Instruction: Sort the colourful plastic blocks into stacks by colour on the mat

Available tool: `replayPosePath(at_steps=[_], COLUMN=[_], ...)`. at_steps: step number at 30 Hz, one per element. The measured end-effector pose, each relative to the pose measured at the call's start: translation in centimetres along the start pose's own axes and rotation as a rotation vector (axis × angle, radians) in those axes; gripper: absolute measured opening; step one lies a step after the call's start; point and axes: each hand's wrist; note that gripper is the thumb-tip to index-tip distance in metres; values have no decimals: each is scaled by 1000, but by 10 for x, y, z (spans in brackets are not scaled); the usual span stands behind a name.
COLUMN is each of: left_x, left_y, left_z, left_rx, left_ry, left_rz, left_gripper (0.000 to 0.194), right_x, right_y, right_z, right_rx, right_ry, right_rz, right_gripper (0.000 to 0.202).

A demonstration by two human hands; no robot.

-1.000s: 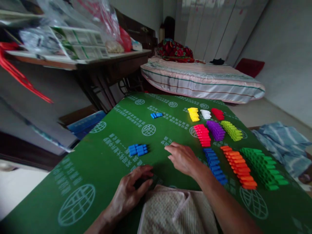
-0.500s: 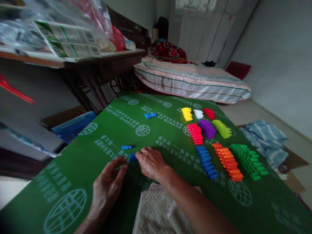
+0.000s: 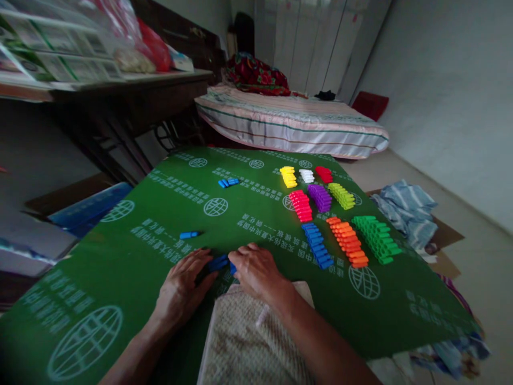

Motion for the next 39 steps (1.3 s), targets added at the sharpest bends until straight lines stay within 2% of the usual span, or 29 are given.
replayPosePath(at_steps=[7, 10, 13, 15, 17, 21, 23, 26, 29, 39], left_x=[-1, 2, 5, 6, 7, 8, 9, 9, 8, 5], left_y=[2, 7, 12, 14, 15, 15, 15, 15, 15, 11], left_z=[5, 6, 7, 6, 6, 5, 5, 5, 4, 5], left_rx=[43, 50, 64, 73, 80, 70, 46, 5, -15, -26], left_ry=[-53, -68, -73, -74, -72, -63, -49, -21, -7, -3], left_rz=[-21, -41, -70, -84, -80, -63, -68, -87, -111, -101], left_gripper=[39, 41, 41, 41, 41, 42, 42, 43, 43, 43], right_x=[1, 4, 3, 3, 2, 0, -1, -1, 1, 3], right_y=[16, 25, 23, 15, 2, -41, -64, -93, -108, -115], right_z=[-2, 1, -1, -10, -26, -69, -89, -109, -114, -104], right_rx=[226, 249, 264, 299, 343, 508, 607, 707, 759, 779], right_ry=[-5, -29, -34, -82, -198, -499, -580, -604, -585, -574], right_rz=[-97, -121, -67, 3, 78, 138, 111, 57, 59, 99], right_gripper=[23, 20, 16, 13, 13, 22, 23, 26, 34, 42])
Point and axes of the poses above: each hand's wrist, its own z-axis towards the middle knuckle, its own x-axis out of the palm, y = z × x
